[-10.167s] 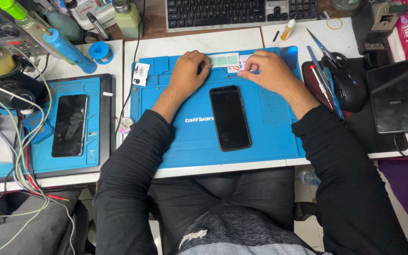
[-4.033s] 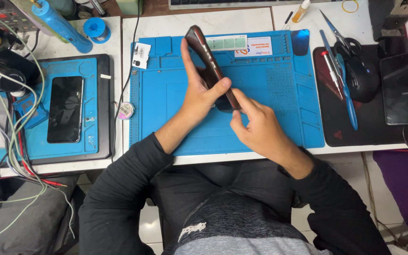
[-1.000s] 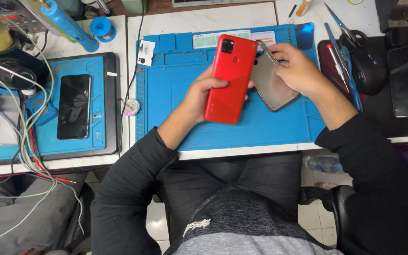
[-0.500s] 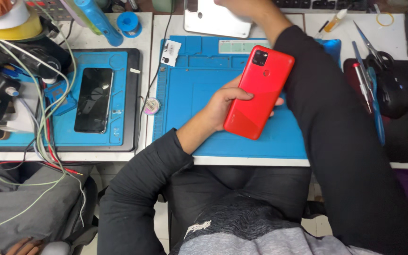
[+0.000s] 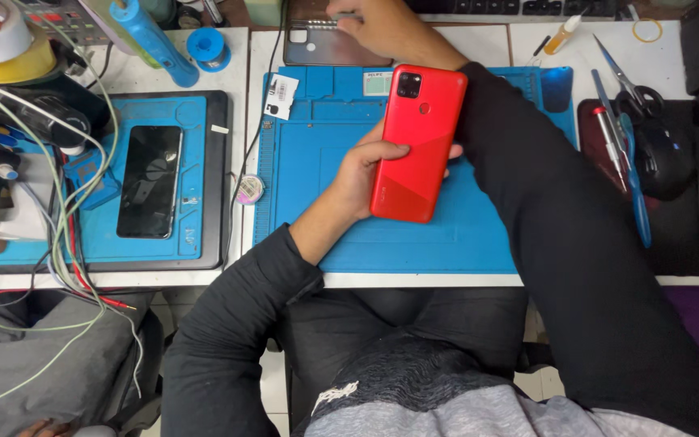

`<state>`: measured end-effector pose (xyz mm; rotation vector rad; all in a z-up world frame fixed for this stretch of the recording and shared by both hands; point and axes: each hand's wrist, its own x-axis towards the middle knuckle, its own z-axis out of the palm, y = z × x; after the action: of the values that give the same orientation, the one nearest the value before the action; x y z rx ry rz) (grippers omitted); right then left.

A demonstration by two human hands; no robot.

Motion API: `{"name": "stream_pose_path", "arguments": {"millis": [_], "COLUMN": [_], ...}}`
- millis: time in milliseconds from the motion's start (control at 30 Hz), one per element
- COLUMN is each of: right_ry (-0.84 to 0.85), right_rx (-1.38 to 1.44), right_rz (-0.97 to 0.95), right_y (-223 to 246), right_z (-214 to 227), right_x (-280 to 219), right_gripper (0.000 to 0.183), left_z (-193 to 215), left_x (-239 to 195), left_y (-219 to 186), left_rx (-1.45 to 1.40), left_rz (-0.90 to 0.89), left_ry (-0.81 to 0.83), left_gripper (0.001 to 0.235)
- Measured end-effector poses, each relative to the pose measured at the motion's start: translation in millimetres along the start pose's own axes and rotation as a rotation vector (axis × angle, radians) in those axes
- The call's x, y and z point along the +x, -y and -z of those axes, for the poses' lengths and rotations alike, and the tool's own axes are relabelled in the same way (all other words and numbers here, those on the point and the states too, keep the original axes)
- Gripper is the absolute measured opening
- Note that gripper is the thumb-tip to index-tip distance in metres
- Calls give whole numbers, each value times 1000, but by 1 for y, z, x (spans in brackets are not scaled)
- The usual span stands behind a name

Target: The person removes a red phone case from a smartphone, then uses a thin red prying tool to separate the back cover from the phone body. The back cover is lifted off, exposing the internal battery and components.

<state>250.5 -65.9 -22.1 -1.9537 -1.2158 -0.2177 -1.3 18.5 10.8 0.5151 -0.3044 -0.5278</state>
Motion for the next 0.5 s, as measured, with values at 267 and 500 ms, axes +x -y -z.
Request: {"name": "stream_pose_path", "arguments": {"millis": [267,500], "right_ry": [-143,-161], "right_rx": [-7,-142], "right_rz": [-529,-341], "right_y": [99,189], "right_z": [112,91], "right_x": [-121,-233], "right_gripper": [27,65], "left_z": [6,4], "left_x": [-2,-3], "left_y": [12,27], "left_rx": [38,-141], "left_rz": [18,72], "left_ry": [-2,22], "left_gripper": [62,71]}}
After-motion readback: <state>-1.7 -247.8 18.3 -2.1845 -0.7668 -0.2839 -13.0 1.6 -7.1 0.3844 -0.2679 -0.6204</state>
